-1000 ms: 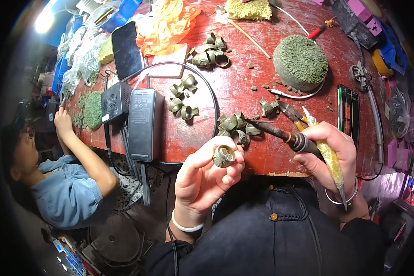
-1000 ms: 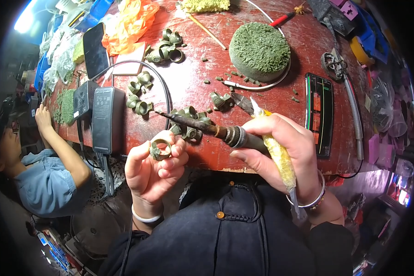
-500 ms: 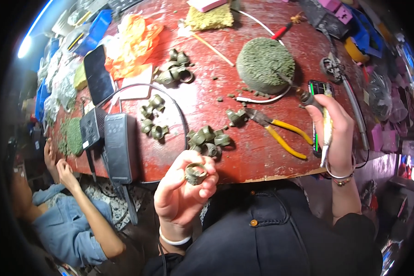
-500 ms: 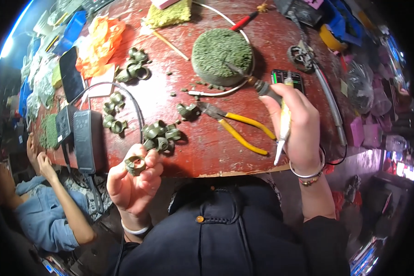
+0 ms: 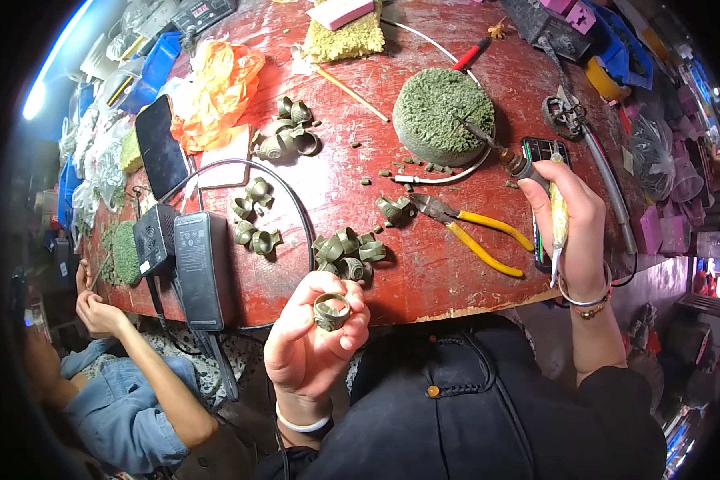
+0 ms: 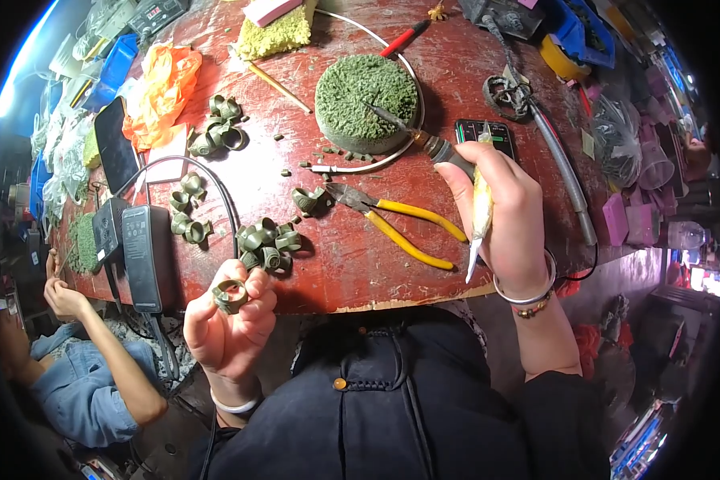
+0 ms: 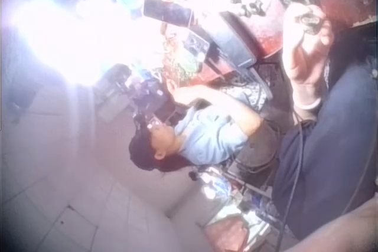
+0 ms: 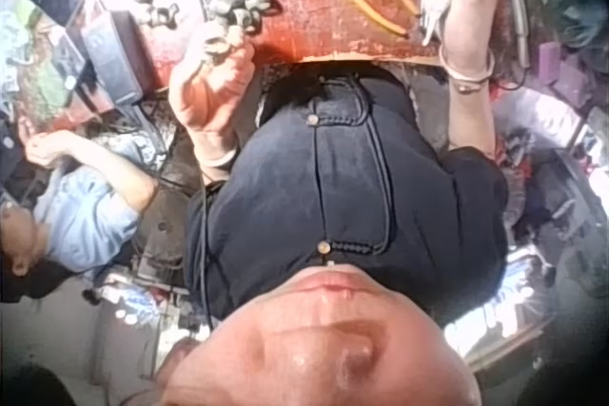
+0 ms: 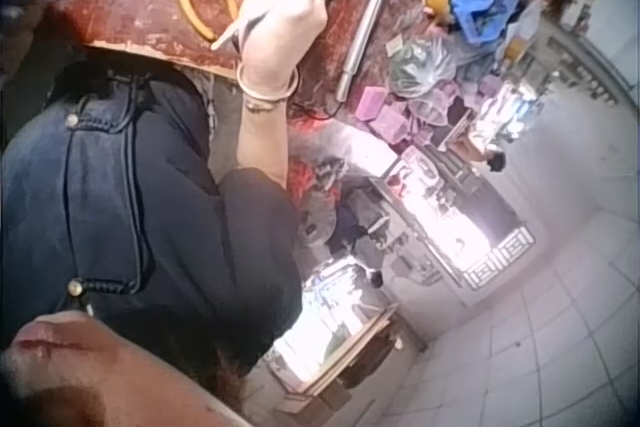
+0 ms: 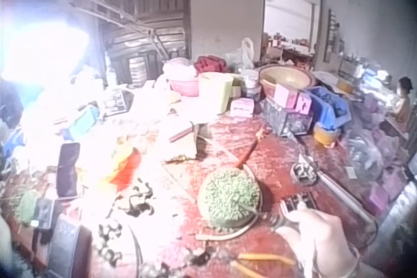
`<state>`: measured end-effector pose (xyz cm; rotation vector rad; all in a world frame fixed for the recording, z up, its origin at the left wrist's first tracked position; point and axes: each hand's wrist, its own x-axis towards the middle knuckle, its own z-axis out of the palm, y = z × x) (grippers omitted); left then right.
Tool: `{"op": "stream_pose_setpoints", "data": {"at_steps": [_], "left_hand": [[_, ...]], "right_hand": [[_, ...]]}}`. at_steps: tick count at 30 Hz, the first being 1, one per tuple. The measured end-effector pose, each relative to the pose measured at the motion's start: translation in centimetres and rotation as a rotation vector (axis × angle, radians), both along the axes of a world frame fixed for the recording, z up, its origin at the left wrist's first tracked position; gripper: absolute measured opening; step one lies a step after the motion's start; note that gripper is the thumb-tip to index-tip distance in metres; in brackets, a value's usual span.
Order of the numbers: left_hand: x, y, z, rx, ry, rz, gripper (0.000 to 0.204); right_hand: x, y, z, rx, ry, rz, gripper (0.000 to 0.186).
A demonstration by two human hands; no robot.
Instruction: Soldering small components onto green wax jewelry models at a workshop table.
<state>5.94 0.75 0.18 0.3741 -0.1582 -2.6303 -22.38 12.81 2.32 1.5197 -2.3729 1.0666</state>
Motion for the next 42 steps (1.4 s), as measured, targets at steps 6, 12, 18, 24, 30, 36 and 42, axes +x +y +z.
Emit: {"op": "stream_pose_setpoints", "data": {"at_steps": [6, 12, 18, 24, 30, 36, 42], "left_hand": [[0.1, -0.2, -0.1, 0.004, 0.006, -0.006, 0.038], [0.3, -0.3, 0.0, -0.034, -0.028, 0.002, 0.039], [0.1, -0.4, -0.1, -0.057, -0.024, -0.022, 0.039], [0.2, -0.3, 0.0, -0.043, -0.035, -0.023, 0.040], [0.3, -0.4, 0.0, -0.063, -0.027, -0.018, 0.039], [0.3, -0.4, 0.1, -0.046, -0.040, -0.019, 0.037], [0.3, -0.4, 0.1, -0.011, -0.033, -0.009, 0.036]], "right_hand": [[0.2, -0.2, 0.1, 0.017, -0.019, 0.003, 0.020], [0.4, -0.1, 0.2, 0.013, -0.005, -0.008, 0.020], [3.7, 1.1, 2.0, 0.027, -0.297, 0.147, 0.024], [6.2, 0.6, 2.6, 0.087, -0.360, 0.422, 0.028], [6.7, 0.3, 1.9, 0.082, -0.352, 0.474, 0.027], [6.8, 0.2, 1.8, 0.081, -0.325, 0.478, 0.028], [6.7, 0.3, 1.7, 0.096, -0.307, 0.488, 0.028]]}}
